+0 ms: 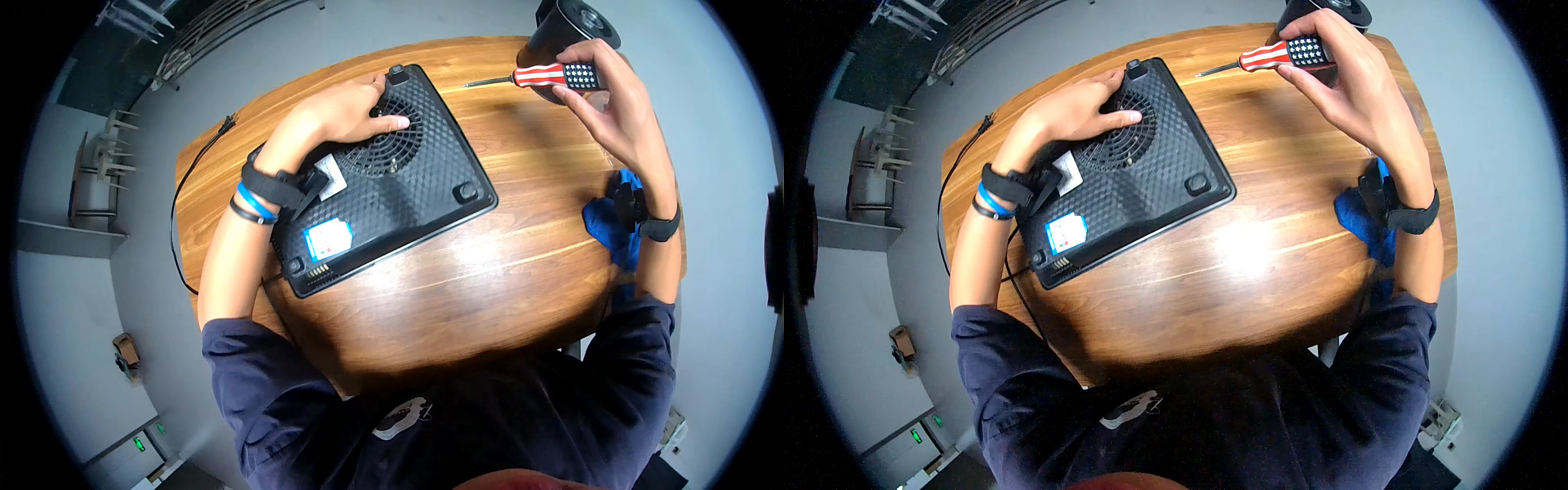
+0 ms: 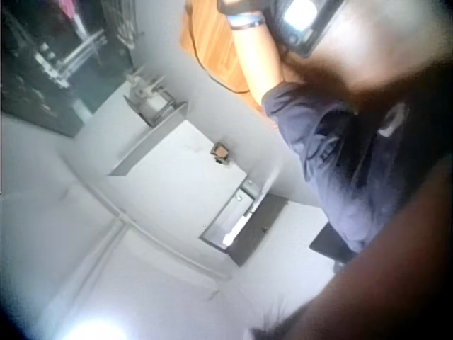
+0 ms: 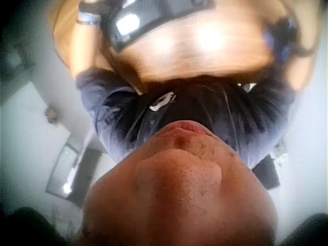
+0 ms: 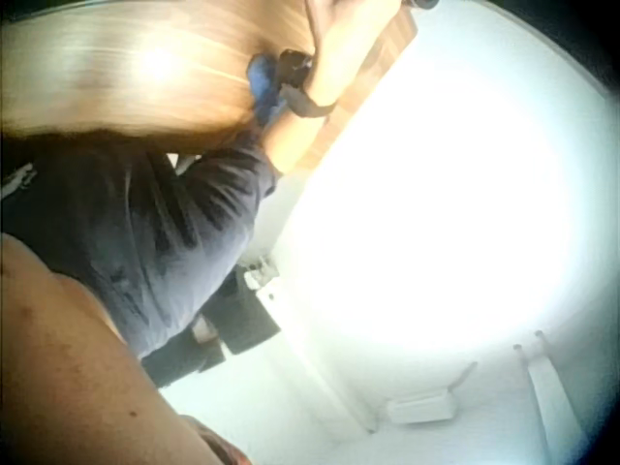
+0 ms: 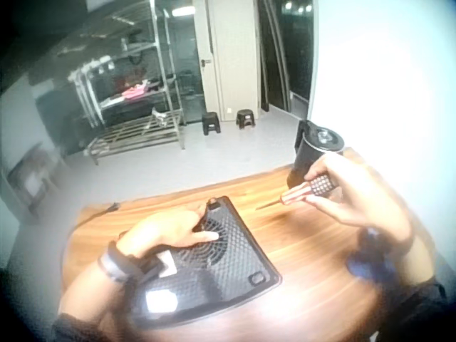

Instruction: The person uses a screwdriver to remove screws from the underside of a black induction cooktop, then flips it over to reveal the control panel. They place a stainless steel kettle on the cooktop and wipe its lid with a blue cloth.

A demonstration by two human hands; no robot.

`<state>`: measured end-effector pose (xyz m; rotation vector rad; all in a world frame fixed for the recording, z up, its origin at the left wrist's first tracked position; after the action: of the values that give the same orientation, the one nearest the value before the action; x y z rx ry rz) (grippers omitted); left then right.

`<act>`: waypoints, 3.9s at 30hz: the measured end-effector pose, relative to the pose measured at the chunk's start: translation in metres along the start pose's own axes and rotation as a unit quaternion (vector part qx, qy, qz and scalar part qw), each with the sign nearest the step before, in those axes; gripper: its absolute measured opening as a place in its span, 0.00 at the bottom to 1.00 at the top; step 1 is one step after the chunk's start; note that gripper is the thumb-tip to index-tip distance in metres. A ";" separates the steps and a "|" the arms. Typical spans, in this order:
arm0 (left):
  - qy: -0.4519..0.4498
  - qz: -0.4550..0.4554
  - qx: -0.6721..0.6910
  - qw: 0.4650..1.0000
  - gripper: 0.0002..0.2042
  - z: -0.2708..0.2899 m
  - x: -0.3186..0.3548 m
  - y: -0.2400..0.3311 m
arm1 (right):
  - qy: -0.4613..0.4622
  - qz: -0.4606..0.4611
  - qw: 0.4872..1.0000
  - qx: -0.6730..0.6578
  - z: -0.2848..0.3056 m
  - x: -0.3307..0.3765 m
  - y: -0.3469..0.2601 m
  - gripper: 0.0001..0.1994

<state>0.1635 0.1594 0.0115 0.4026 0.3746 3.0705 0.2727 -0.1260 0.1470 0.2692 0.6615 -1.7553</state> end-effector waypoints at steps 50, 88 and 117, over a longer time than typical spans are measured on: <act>0.066 -0.105 0.029 0.992 0.20 -0.033 0.051 0.101 | -0.250 0.098 0.959 0.090 -0.061 -0.054 -0.064 0.18; 0.262 -0.194 0.020 0.945 0.18 -0.025 0.063 0.111 | -0.399 -0.019 0.891 0.218 -0.060 -0.081 -0.062 0.27; 0.125 -0.128 0.015 0.984 0.19 -0.032 0.051 0.107 | -0.240 0.092 0.936 0.242 -0.062 -0.070 -0.063 0.22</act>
<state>0.1067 0.0509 0.0203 -0.0329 0.4400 2.8683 0.2235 -0.0240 0.1504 0.2144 -0.1528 -1.6913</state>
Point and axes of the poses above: each hand's wrist, its own x-axis away from the middle knuckle, its own z-axis out of the back of the hand, y = z × x, the point moved 8 cm from there along -x, towards the middle knuckle, and after that the axes turned 1 degree about -x, right-handed, at the moved point
